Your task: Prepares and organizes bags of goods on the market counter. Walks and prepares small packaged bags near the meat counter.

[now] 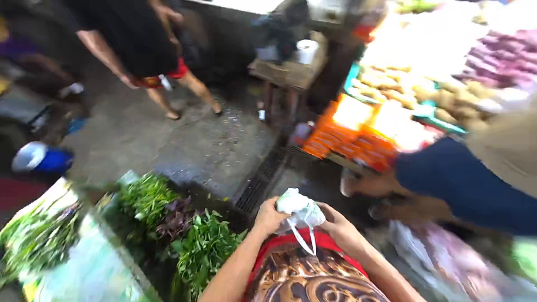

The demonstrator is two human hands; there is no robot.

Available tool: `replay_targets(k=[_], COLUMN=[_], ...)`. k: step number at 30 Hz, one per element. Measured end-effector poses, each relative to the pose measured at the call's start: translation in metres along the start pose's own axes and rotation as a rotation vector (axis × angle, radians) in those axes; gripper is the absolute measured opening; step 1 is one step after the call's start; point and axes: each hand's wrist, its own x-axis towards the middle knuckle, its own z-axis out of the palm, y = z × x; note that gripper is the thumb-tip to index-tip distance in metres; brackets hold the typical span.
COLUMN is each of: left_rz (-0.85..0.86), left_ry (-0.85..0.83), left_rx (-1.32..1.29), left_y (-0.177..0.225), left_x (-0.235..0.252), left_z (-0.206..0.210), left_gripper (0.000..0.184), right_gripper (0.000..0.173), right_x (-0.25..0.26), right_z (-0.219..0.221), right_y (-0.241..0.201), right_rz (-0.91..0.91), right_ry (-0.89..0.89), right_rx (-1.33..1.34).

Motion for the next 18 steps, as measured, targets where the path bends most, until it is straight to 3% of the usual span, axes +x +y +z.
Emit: replay_targets(k=[6,8,11,13,15,18], left_rz=[-0.062,-0.050,-0.138,-0.274,-0.326,-0.312], left_ry=[0.638,0.797,0.898,0.931,0.964,0.972], left_rx=[-0.291,-0.342,-0.230,-0.211,-0.262,-0.310], left_y=[-0.023,-0.015,0.010,0.016,0.011,-0.017], left_x=[0.085,0.099,0.114,0.114,0.116,0.139], left_z=[-0.157,-0.214,-0.300,-0.344,-0.385,-0.445], left_gripper=[0.040,0.040,0.043,0.040,0.037,0.035], right_gripper=[0.051,0.063,0.089,0.096,0.095,0.078], right_x=[0.190,0.265,0.359,0.401,0.437,0.501], right_z=[0.065,0.116,0.220,0.295,0.370,0.468], right_y=[-0.090,-0.135,-0.214,-0.256,-0.286,-0.287], right_rz=[0.200,0.188,-0.016,-0.153,-0.259,-0.357], right_ry=[-0.385,-0.495,-0.639,-0.789,-0.981,-1.279], right_rx=[-0.180,-0.246,-0.548,-0.833,-1.043,-1.298])
